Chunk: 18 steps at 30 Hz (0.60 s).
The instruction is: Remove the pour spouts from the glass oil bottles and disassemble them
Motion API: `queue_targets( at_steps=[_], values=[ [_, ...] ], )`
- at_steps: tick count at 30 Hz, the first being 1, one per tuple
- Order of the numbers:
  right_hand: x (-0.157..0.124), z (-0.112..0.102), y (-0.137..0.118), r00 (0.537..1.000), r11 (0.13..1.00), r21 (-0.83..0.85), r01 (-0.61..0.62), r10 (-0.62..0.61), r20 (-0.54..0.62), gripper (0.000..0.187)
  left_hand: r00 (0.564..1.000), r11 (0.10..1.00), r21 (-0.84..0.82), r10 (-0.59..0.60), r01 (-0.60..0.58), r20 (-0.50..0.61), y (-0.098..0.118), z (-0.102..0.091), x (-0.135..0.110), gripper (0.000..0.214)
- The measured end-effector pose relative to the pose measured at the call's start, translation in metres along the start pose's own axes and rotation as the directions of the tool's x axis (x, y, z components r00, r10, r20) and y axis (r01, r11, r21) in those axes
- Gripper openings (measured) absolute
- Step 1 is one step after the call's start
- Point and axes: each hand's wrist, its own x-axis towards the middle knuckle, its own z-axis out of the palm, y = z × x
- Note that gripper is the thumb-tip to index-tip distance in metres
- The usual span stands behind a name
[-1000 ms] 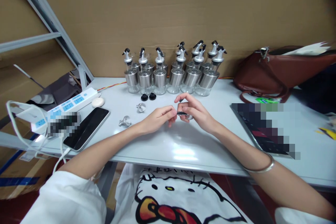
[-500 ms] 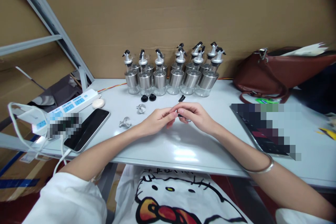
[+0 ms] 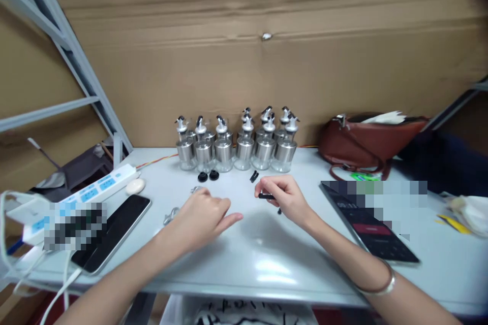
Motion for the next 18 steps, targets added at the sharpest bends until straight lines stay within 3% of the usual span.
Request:
queue_targets(
  at_steps=[3, 7, 8, 9, 12, 14, 18],
  values=[
    [0.006, -0.007, -0.010, 0.997, 1.000, 0.011, 0.011, -0.010, -0.072, 0.050, 0.986, 0.985, 0.029, -0.169, 0.169, 0.008, -0.011, -0.005, -0.031, 0.048],
    [0.021, -0.019, -0.027, 0.977, 0.996, 0.034, 0.086, -0.077, -0.199, 0.037, 0.886, 0.878, 0.140, -0.463, 0.457, 0.009, -0.048, 0.008, -0.087, 0.046],
    [0.026, -0.021, -0.032, 0.966, 0.991, 0.034, 0.127, -0.116, -0.231, 0.029, 0.875, 0.860, 0.178, -0.485, 0.479, -0.011, -0.058, 0.014, -0.100, 0.048],
    [0.032, -0.024, -0.036, 0.955, 0.985, 0.029, 0.169, -0.156, -0.254, 0.023, 0.893, 0.874, 0.202, -0.450, 0.441, -0.003, -0.066, 0.021, -0.113, 0.050],
    [0.055, -0.029, -0.051, 0.935, 0.968, -0.047, 0.248, -0.252, -0.248, 0.031, 0.899, 0.871, 0.246, -0.438, 0.425, 0.000, -0.081, 0.041, -0.139, 0.054],
    [0.075, -0.030, -0.061, 0.924, 0.935, -0.204, 0.290, -0.328, -0.194, 0.027, 0.898, 0.867, 0.272, -0.439, 0.418, 0.020, -0.081, 0.050, -0.145, 0.057],
    [0.124, -0.027, -0.079, 0.913, 0.719, -0.632, 0.290, -0.407, -0.044, 0.025, 0.892, 0.871, 0.247, -0.449, 0.425, 0.050, -0.073, 0.053, -0.144, 0.058]
  ],
)
